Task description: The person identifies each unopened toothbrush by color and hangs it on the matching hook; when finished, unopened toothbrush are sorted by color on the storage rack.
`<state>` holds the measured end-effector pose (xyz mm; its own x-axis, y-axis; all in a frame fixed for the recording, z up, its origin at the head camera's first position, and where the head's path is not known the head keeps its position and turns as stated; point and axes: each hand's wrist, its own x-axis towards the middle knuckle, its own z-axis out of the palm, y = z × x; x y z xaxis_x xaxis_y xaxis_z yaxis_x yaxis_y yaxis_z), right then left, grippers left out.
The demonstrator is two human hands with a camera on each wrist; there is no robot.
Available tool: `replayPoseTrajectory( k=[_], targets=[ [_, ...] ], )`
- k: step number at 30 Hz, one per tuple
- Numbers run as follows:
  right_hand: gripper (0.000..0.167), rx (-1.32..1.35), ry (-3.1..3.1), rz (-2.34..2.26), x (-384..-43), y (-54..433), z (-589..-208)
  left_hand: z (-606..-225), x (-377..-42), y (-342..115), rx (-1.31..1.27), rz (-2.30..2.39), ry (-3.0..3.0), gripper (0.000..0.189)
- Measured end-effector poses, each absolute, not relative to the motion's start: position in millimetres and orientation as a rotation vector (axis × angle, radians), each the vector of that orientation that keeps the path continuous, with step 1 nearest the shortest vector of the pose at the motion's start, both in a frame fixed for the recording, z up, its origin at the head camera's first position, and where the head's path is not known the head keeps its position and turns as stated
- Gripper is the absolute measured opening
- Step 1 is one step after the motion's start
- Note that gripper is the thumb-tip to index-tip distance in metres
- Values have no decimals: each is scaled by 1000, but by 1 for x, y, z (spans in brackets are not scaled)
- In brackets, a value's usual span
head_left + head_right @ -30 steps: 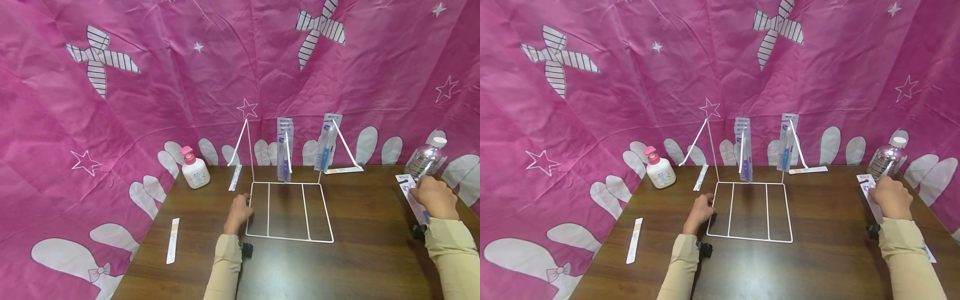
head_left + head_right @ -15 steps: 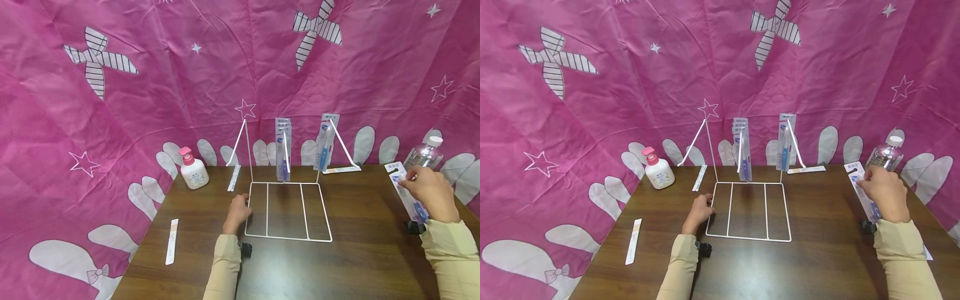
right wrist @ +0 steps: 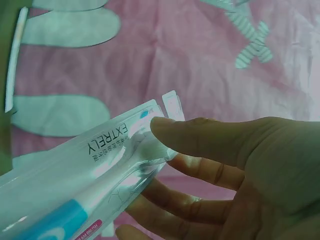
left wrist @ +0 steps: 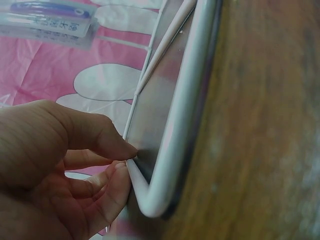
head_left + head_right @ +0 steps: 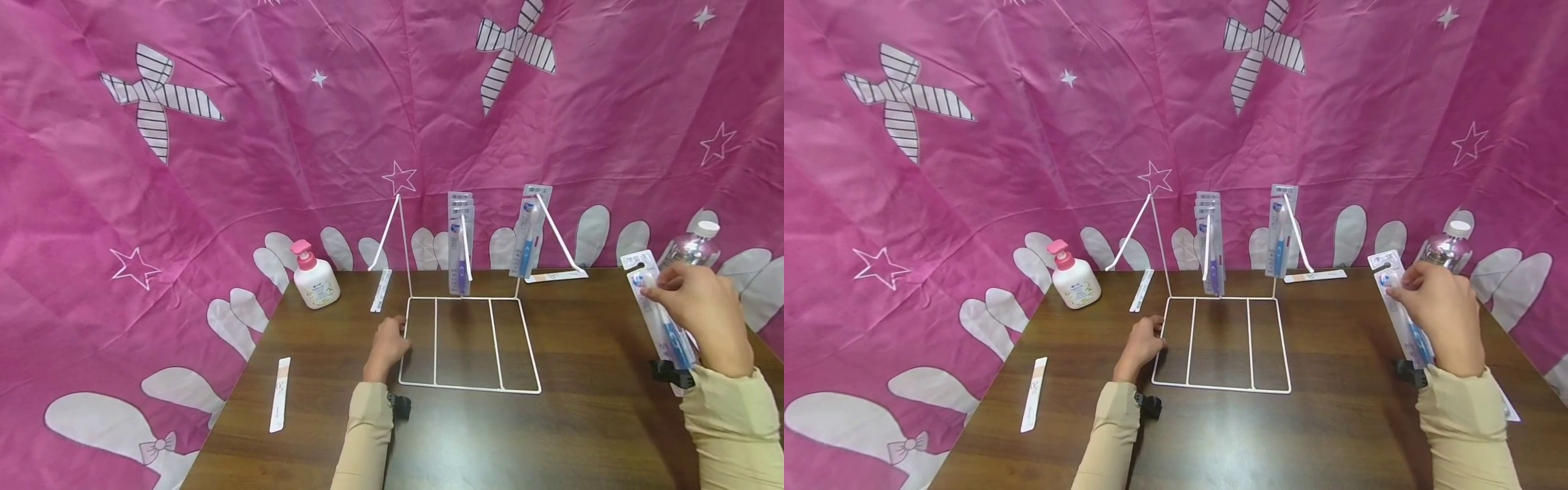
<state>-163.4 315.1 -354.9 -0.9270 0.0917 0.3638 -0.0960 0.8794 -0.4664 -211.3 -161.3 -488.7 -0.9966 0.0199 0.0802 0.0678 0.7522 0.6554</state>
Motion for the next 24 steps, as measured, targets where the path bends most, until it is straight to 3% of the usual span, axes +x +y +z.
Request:
replayPoseTrajectory(
  k=[19, 24],
  targets=[
    [55, -109, -2432, 979, -137, 261, -321, -488, -210, -160, -100, -1094, -2857, 41],
    [54, -66, -2417, 997, -132, 249, -314, -488, -210, -161, -91, -1088, -2859, 40]
  ],
)
